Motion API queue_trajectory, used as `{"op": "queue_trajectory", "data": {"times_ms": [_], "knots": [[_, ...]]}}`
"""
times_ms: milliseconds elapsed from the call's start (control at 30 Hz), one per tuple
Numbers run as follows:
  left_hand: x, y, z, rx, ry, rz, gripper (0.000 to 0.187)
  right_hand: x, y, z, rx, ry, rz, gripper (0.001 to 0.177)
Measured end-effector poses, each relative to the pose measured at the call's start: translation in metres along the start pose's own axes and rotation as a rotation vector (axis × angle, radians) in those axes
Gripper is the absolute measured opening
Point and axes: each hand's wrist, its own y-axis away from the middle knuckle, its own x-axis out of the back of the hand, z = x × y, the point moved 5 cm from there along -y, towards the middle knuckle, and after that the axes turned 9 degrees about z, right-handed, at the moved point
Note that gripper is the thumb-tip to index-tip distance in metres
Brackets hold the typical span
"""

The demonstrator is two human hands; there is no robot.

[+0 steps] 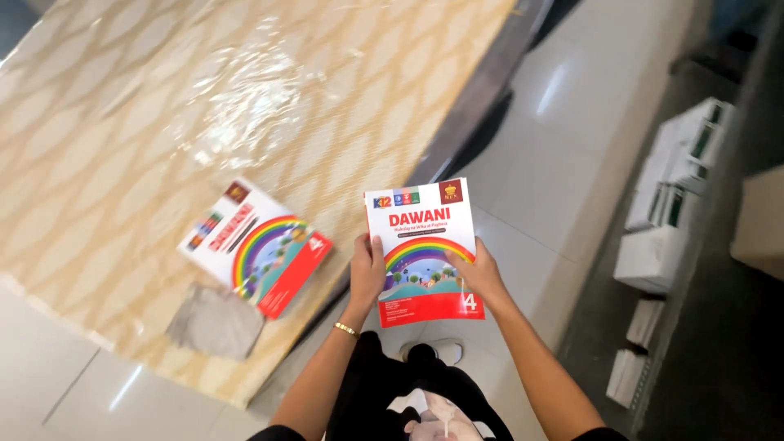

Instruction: Pick up textbooks one by one from a storage shelf and place them onto a table.

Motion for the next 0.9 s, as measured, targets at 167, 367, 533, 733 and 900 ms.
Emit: {"op": "queue_trajectory", "data": {"times_ms": [167,367,533,733,900], "knots": [[0.081,-0.007,-0.008,0.110,0.012,0.142,0.047,-0.069,0.002,-0.072,-0.228,-0.071,-0.220,0.044],[0.157,-0.014,-0.045,0.059,-0.068,0.354,0.047,-0.163,-0.022,-0.085,0.061,0.087,-0.371,0.048],[0.204,-0.025,-0.080,0.073,-0.097,0.471,0.048,-0.231,-0.022,-0.131,0.114,0.185,-0.515,0.048],[0.259,-0.040,-0.057,0.066,-0.082,0.573,0.045,-0.286,-0.031,-0.165,0.311,0.268,-0.558,0.048],[0.281,-0.061,-0.072,0.066,-0.163,0.595,0.042,-0.320,-0.040,-0.192,0.187,0.434,-0.628,0.052]]}}
